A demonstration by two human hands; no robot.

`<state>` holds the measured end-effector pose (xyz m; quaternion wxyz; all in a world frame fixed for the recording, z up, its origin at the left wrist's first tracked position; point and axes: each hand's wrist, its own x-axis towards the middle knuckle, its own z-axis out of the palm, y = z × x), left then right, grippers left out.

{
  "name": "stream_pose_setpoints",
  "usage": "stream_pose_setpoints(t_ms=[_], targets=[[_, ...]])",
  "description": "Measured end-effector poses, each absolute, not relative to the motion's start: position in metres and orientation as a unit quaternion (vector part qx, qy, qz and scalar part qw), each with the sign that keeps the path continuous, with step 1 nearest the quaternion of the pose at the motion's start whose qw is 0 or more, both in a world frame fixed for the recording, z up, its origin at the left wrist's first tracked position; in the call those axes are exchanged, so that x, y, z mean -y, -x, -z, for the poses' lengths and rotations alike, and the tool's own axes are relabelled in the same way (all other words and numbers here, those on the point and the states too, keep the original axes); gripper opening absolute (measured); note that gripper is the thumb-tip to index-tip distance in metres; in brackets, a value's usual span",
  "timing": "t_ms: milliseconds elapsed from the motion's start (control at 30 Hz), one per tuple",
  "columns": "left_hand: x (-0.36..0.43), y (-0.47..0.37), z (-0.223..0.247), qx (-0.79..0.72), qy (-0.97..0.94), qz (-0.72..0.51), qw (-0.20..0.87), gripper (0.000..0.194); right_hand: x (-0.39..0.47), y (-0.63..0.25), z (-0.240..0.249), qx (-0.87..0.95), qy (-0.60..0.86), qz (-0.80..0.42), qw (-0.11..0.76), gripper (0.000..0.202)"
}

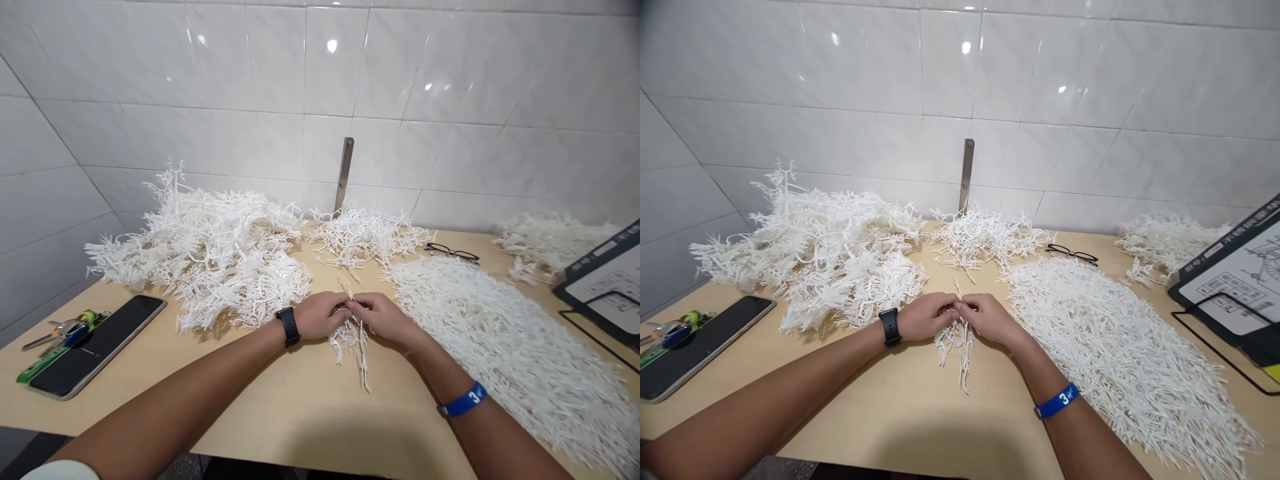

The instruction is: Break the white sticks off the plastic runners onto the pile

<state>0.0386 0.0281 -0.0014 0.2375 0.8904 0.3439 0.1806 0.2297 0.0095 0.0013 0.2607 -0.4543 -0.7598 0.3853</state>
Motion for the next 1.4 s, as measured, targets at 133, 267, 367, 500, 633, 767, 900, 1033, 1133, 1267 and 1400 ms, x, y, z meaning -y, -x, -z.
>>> stream_pose_setpoints(t_ms=[133, 267, 367, 500, 633, 767, 900, 1033, 1133, 1267, 1400], targets=[[-0.035, -0.034, 0.002, -0.266, -0.910, -0.183, 0.260, 0.020, -0.008, -0.235, -0.004, 0.753, 0.407, -0.465, 0.229, 0.040], [-0.038, -0.032, 0.003, -0.269, -0.890, -0.222, 0.294, 0.020, -0.008, -0.242, -0.013, 0.746, 0.406, -0.447, 0.281, 0.041], [-0.038, -0.034, 0.004, -0.336, -0.839, -0.269, 0.333, 0.020, -0.012, -0.256, -0.023, 0.756, 0.490, -0.262, 0.346, 0.034], [-0.038, -0.036, 0.005, -0.382, -0.781, -0.308, 0.386, 0.025, -0.019, -0.283, -0.027, 0.666, 0.655, 0.011, 0.356, 0.023], [-0.037, -0.038, 0.006, -0.396, -0.773, -0.308, 0.389, 0.024, -0.018, -0.286, -0.024, 0.617, 0.687, 0.116, 0.366, 0.027], [-0.037, -0.039, 0.005, -0.403, -0.789, -0.304, 0.349, 0.021, -0.004, -0.250, -0.025, 0.703, 0.573, -0.066, 0.417, 0.024], [-0.036, -0.039, 0.004, -0.371, -0.832, -0.302, 0.283, 0.014, 0.005, -0.215, -0.019, 0.751, 0.559, -0.173, 0.307, 0.025], [-0.034, -0.041, 0.004, -0.364, -0.821, -0.335, 0.285, 0.013, -0.001, -0.212, -0.008, 0.739, 0.579, -0.198, 0.281, 0.032], [-0.033, -0.041, 0.003, -0.377, -0.820, -0.325, 0.282, 0.013, -0.006, -0.219, -0.005, 0.765, 0.535, -0.233, 0.273, 0.034], [-0.035, -0.039, 0.005, -0.348, -0.855, -0.283, 0.262, 0.008, -0.008, -0.226, -0.009, 0.795, 0.485, -0.265, 0.248, 0.036], [-0.039, -0.037, 0.008, -0.279, -0.880, -0.266, 0.277, 0.014, -0.007, -0.231, -0.012, 0.780, 0.451, -0.370, 0.229, 0.041]])
